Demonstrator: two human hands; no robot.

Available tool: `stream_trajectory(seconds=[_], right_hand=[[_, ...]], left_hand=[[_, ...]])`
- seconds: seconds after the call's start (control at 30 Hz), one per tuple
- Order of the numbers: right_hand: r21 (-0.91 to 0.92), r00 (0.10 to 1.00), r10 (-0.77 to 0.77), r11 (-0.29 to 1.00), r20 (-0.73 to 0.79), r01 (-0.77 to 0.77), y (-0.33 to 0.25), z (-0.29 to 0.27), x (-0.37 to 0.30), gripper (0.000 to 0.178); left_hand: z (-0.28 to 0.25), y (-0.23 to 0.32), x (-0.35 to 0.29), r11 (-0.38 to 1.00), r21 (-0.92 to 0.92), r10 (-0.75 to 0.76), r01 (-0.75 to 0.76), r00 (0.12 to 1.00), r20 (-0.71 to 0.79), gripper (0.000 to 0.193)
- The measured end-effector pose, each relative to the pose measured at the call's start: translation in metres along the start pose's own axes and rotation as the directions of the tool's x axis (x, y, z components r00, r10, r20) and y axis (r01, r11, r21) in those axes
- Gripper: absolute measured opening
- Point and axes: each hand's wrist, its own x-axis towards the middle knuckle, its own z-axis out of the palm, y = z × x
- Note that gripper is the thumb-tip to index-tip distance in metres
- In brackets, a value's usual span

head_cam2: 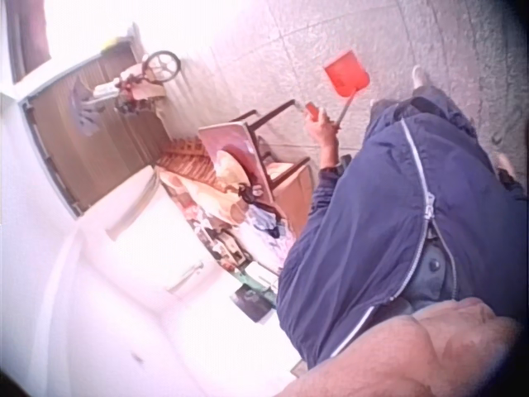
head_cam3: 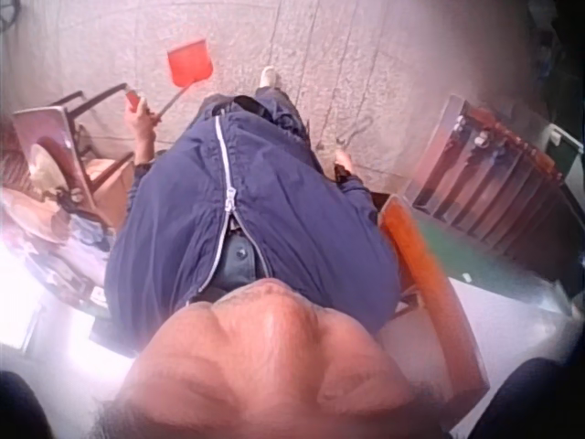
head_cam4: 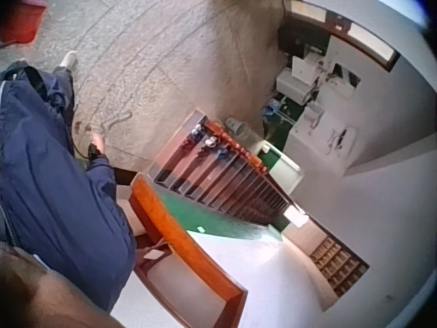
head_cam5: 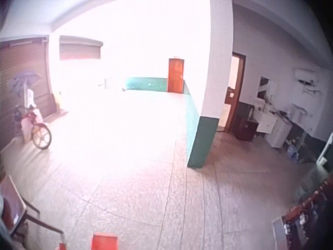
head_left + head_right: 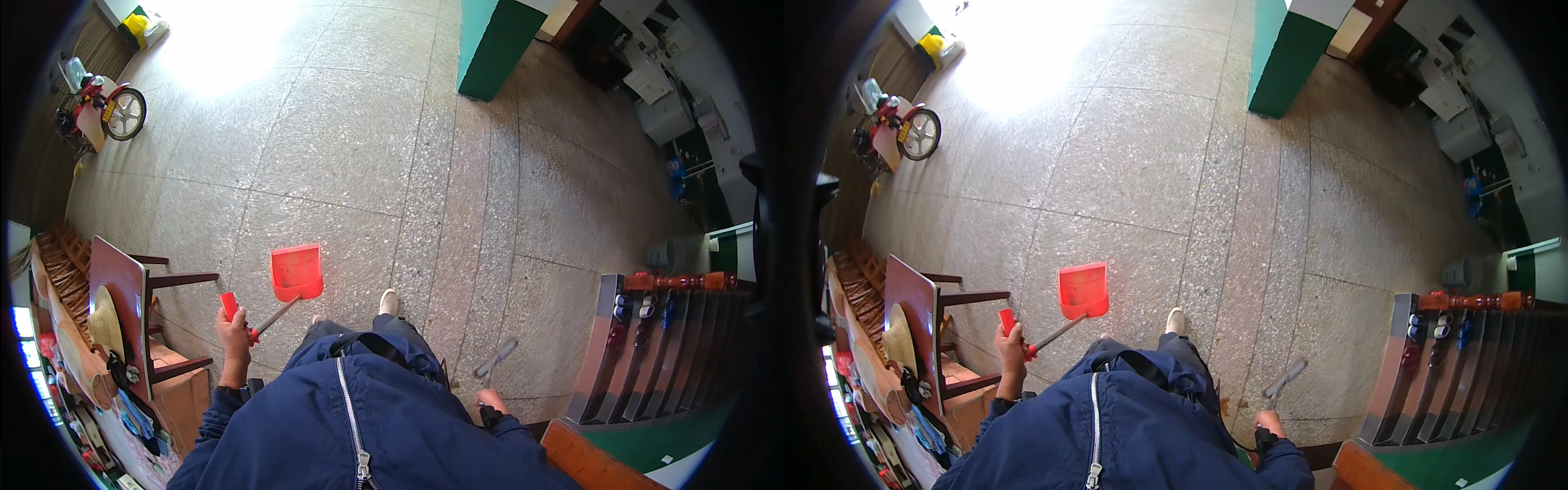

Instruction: The person sweeps the tiled floor with a broom and collects debris into a red dustpan. They move through a living area and a garage-like space, sweeping around furniture and a parked motorcycle, then gather the swept material into the dustpan.

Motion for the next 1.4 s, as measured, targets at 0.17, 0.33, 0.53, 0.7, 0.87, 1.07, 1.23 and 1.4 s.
stream_trajectory(seconds=[0.17, 0.33, 0.53, 0.7, 0.87, 1.07, 1.23, 1.4], right_hand=[[0.443, 0.921, 0.301, 0.81, 0.248, -0.385, 0.041, 0.048, -0.025, 0.026], [0.285, 0.963, -0.058, 0.958, 0.264, -0.021, 0.02, 0.155, -0.072, 0.025], [0.433, 0.946, -0.195, 0.899, 0.258, 0.067, -0.032, 0.25, -0.12, 0.021], [0.434, 0.849, 0.136, 0.812, 0.511, -0.391, -0.119, 0.26, -0.125, 0.023], [0.358, 0.85, -0.048, 0.918, 0.525, -0.169, -0.237, 0.286, -0.125, 0.029], [0.288, 0.798, -0.218, 0.956, 0.561, 0.059, -0.418, 0.338, -0.102, 0.019], [0.38, 0.83, -0.256, 0.923, 0.495, 0.059, -0.553, 0.376, -0.085, 0.004], [0.337, 0.799, -0.393, 0.907, 0.456, 0.253, -0.573, 0.368, -0.102, 0.007]], left_hand=[[-0.059, -0.019, -0.008, 0.999, -0.042, -0.006, 0.007, 1.0, 0.03, 0.009], [-0.15, -0.043, -0.024, 0.994, -0.107, -0.029, 0.034, 0.999, 0.045, 0.016], [-0.236, -0.061, -0.039, 0.99, -0.129, -0.046, 0.052, 0.998, 0.05, 0.017], [-0.273, -0.072, -0.05, 0.992, -0.103, -0.074, 0.078, 0.996, 0.04, 0.019], [-0.295, -0.081, -0.049, 0.987, -0.087, -0.145, 0.138, 0.986, -0.079, 0.019], [-0.308, -0.067, -0.023, 0.983, -0.078, -0.18, 0.166, 0.957, -0.226, 0.016], [-0.299, -0.043, 0.008, 0.976, -0.067, -0.219, 0.208, 0.933, -0.287, 0.015], [-0.289, -0.018, 0.033, 0.971, -0.065, -0.238, 0.23, 0.91, -0.34, 0.012]])
